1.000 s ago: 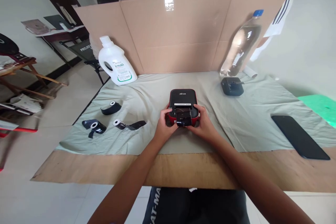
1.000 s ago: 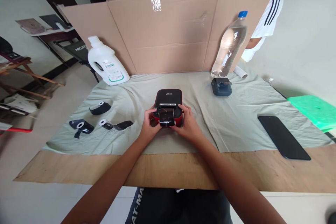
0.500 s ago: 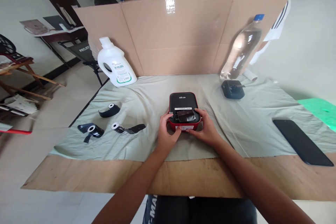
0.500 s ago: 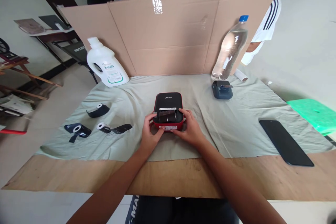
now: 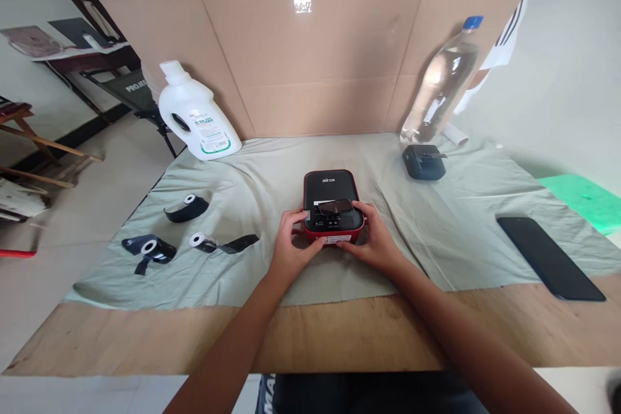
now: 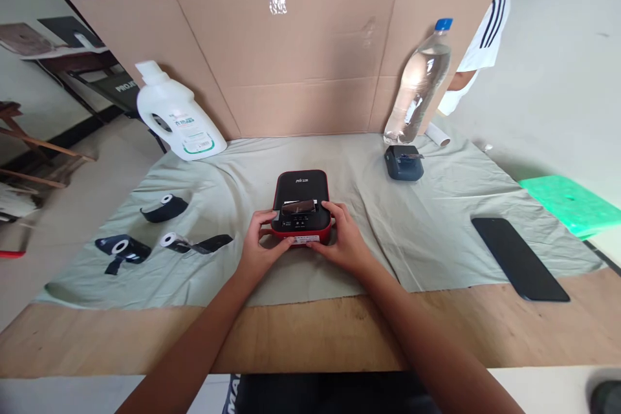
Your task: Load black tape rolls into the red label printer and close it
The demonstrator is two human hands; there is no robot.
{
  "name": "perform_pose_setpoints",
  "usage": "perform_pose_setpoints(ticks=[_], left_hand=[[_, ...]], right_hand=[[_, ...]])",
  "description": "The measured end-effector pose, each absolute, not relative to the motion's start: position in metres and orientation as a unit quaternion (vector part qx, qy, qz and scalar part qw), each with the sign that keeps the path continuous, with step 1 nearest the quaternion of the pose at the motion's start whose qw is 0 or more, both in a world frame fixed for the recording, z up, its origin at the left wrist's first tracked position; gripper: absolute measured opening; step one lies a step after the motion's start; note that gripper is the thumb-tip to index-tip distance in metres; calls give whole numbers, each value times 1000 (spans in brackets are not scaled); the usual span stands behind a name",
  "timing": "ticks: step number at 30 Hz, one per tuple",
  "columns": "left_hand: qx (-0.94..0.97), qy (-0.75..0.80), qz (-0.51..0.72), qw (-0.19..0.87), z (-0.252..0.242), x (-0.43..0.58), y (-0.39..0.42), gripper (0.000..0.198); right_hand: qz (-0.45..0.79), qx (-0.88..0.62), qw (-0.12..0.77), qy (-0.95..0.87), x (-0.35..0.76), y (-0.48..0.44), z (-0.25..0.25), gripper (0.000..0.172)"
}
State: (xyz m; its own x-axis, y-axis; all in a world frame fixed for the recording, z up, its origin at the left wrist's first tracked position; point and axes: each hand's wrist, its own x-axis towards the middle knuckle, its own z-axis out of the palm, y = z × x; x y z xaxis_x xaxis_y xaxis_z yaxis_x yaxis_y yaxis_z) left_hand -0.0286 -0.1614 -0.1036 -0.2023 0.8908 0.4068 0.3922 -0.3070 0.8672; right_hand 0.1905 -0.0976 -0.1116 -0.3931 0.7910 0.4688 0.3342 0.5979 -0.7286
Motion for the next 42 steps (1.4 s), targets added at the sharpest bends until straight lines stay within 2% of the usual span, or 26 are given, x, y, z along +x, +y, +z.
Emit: perform_pose_setpoints(ticks=[4, 13, 21, 25, 31, 42], left_hand=[[576, 531, 560, 270, -111, -37, -153, 53], [652, 505, 527, 204, -110, -50, -140, 39], [607, 510, 572, 210, -130, -43, -132, 52], [591, 542, 568, 187, -120, -36, -128, 42], [618, 551, 534, 170, -101, -41, -127, 47], [595, 515, 573, 230, -103, -40, -123, 48]], right_hand=[[270, -349, 425, -790, 190, -96, -110, 85], [259, -361, 418, -792, 190, -94, -111, 86], [246, -374, 402, -799, 190, -94, -113, 88], [247, -378, 396, -800, 190, -94, -111, 88], [238, -372, 393, -806, 191, -94, -108, 87], [255, -366, 387, -807, 191, -94, -104, 88]])
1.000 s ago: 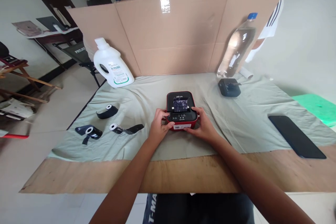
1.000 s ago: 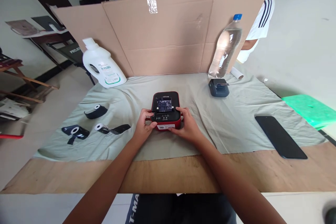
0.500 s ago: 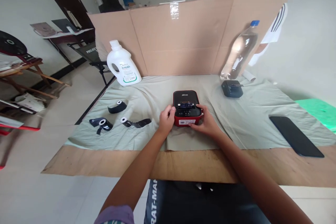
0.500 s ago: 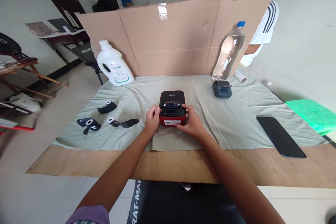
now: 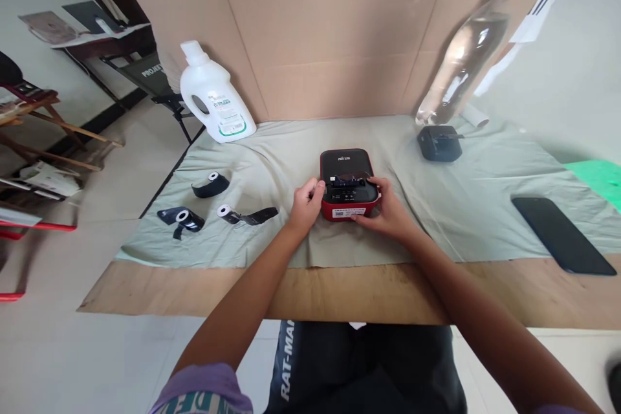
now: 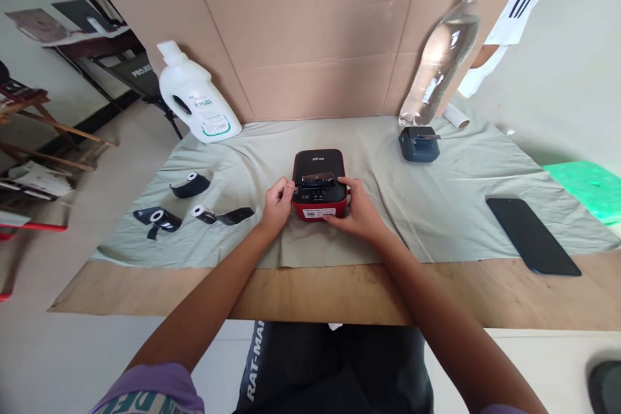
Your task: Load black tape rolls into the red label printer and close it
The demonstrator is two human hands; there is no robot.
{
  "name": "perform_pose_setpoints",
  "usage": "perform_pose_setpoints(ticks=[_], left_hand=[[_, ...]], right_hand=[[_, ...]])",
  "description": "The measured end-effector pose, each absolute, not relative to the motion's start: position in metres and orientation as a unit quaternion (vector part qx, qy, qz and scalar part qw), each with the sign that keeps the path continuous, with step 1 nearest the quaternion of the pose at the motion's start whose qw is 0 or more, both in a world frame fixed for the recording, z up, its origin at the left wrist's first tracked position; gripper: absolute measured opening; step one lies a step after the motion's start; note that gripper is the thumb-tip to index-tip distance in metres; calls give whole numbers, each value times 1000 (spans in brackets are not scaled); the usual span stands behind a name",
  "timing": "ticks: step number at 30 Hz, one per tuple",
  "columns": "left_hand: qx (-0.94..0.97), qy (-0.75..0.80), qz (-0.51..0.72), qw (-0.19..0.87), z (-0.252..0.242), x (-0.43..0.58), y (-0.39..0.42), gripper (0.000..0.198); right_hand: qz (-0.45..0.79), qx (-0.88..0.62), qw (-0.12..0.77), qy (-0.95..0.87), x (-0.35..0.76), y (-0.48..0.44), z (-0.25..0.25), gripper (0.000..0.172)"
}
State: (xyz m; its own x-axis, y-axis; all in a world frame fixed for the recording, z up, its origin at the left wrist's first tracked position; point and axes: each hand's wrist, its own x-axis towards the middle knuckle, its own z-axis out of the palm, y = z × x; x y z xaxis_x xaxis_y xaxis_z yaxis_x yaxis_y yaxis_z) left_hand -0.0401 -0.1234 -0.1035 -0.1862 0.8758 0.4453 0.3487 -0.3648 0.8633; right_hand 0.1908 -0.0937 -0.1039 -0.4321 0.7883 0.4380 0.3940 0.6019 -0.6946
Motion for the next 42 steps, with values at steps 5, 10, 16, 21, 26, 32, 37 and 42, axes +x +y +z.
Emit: perform_pose_setpoints(ticks=[5, 10, 16, 21, 26, 32, 37, 42], left_hand=[[553, 509, 617, 233, -108, -37, -127, 44], [509, 486, 643, 302, -99, -29, -129, 29], [362, 475, 658, 459, -86, -25, -125, 36], [335, 505, 601, 521, -82, -31, -121, 38], [368, 489, 611, 503, -87, -31, -119, 33], [435, 470, 667, 381, -107, -23, -127, 25], [614, 482, 606, 155, -105, -17, -141, 40], [637, 492, 583, 110, -103, -19, -142, 39]], right_hand=[[265, -383, 369, -805, 191, -97, -99, 87], [262, -379, 375, -804, 192, -96, -101, 89], [289, -383, 369, -796, 193, -95, -104, 90], [299, -378, 376, -791, 193, -94, -105, 92], [281, -368, 388, -797, 192, -93, -106, 91], [288, -380, 372, -796, 192, -96, -102, 94], [272, -380, 370, -803, 194, -96, -101, 94], [284, -370, 361, -808, 196, -96, -106, 101]])
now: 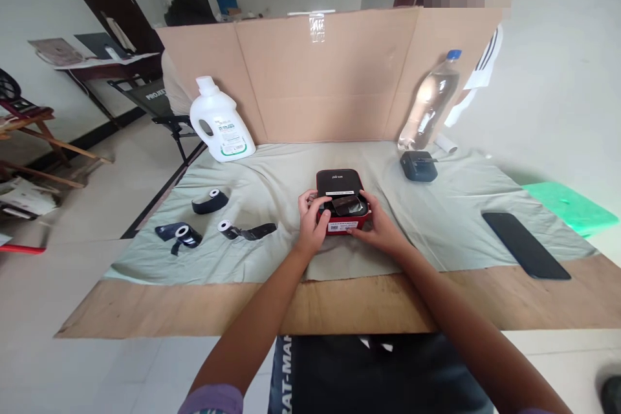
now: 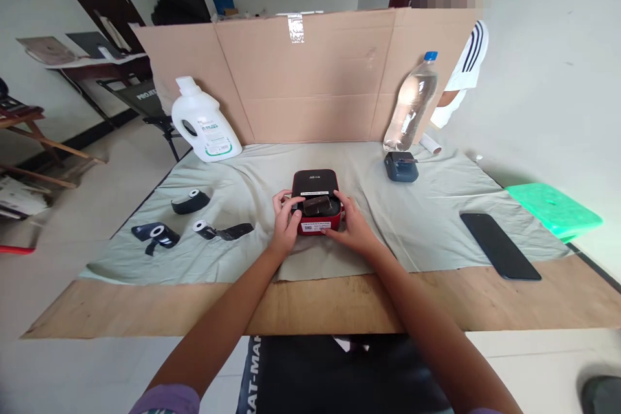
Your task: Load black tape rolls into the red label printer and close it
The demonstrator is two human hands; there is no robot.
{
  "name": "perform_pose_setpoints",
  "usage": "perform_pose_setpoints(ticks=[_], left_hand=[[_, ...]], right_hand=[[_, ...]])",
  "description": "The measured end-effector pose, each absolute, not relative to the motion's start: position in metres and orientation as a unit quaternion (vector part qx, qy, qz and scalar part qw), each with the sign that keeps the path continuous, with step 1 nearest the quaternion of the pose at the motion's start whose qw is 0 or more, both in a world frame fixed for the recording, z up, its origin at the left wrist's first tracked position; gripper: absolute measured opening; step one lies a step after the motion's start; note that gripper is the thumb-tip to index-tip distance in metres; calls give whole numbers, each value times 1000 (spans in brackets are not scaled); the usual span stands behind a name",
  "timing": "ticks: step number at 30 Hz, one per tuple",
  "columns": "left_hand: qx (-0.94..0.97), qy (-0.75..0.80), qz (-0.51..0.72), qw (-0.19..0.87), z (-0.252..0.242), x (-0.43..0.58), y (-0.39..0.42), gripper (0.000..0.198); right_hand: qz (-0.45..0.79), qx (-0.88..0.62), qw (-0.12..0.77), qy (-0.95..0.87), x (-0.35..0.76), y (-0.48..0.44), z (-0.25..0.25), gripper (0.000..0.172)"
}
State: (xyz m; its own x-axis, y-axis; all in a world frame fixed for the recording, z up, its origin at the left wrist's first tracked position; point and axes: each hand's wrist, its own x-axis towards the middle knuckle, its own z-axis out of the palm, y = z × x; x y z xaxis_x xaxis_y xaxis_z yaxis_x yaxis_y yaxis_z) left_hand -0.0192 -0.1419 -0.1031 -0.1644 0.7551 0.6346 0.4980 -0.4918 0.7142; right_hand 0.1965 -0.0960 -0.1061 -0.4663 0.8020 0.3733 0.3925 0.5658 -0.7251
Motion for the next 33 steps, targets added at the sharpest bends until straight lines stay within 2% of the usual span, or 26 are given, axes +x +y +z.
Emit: perform_pose_setpoints(ticks=[5, 11, 13, 15, 17, 19, 22, 26, 28, 30, 33], left_hand=[[637, 501, 576, 104, -103, -21, -142, 41], [627, 513, 576, 111, -105, -21, -143, 43], [625, 511, 580, 111, -107, -21, -142, 43], [625, 512, 578, 110, -108, -21, -140, 43], [627, 513, 576, 111, -109, -22, -140, 43], [630, 508, 577, 113, -109, -22, -139, 43], [632, 497, 584, 113, -108, -22, -139, 41], [630, 491, 589, 121, -106, -22, -140, 40], [630, 492, 587, 128, -106, -23, -140, 41], [630, 490, 588, 132, -107, -23, -140, 42], [628, 479, 598, 139, -107, -22, -140, 42]], right_hand=[[258, -372, 373, -810, 195, -96, -112, 109], [301, -353, 383, -799, 197, -95, -111, 97], [318, -335, 383, -800, 201, -96, -106, 87], [318, -316, 409, -795, 205, -95, -97, 69], [290, -319, 448, -783, 206, -89, -84, 49], [251, -348, 454, -781, 200, -76, -69, 39], [199, -384, 345, -833, 177, -48, -42, 32], [149, -378, 40, -913, 136, -16, -12, 25], [128, -385, -74, -911, 118, -8, -5, 19], [93, -403, -122, -902, 105, -4, -5, 14], [52, -406, -115, -905, 99, 1, -10, 11]])
